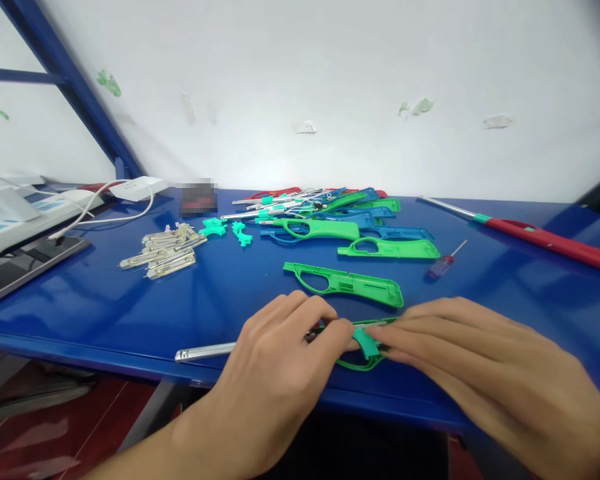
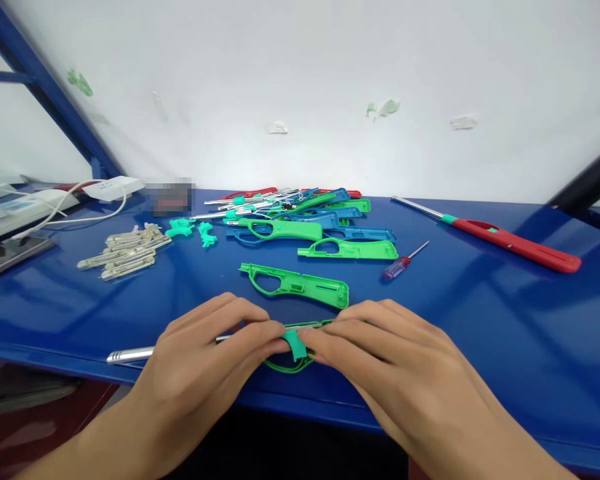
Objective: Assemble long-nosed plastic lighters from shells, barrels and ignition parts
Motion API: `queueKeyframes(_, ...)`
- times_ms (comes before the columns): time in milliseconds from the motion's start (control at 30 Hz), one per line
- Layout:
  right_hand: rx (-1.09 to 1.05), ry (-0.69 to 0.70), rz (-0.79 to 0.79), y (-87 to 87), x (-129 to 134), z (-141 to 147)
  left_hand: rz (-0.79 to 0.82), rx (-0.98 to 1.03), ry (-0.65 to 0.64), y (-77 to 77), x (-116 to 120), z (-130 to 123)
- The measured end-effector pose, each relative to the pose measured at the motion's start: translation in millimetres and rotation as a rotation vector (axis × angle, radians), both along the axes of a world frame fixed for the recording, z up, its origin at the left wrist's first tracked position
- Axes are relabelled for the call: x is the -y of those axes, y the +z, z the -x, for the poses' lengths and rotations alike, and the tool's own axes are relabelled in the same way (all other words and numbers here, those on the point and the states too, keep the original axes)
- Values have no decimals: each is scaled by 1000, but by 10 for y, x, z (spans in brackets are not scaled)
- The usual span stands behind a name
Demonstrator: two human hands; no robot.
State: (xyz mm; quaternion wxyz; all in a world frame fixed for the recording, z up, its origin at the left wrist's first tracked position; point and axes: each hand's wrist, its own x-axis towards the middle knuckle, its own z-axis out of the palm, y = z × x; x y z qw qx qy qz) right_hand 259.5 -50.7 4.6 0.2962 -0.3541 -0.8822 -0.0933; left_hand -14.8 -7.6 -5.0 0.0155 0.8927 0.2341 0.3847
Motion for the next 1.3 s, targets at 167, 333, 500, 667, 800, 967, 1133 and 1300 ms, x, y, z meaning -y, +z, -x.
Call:
queueKeyframes(167,52,-35,-14,-7,43,49,15,-15,1,-21,-5,7)
queueKeyframes(333,-7,-68,-3,-31,45,93,32,-24,-9,-32,-18,17)
queueKeyframes(500,-44,-63,13,-23,72,29,13,-31,-12,-6,-4,18)
queueKeyframes(667,43,-30,90,-95,209,-88,-13,-41,-2,-12,-12,19)
queueKeyframes(800,16,-72,63,-166,241,-86,-5,-50,-8,-27,-15,30)
queueKeyframes(967,-53,-94,57,-156,192,-15,-5,-44,-9,-31,-11,41)
queueKeyframes(1133,-73,-114,22,-194,198,14,8,-37,-20,-21,-6,39)
queueKeyframes(1300,-92,-113,34,-237,235,-7,57,-15,-34,-24,-5,56)
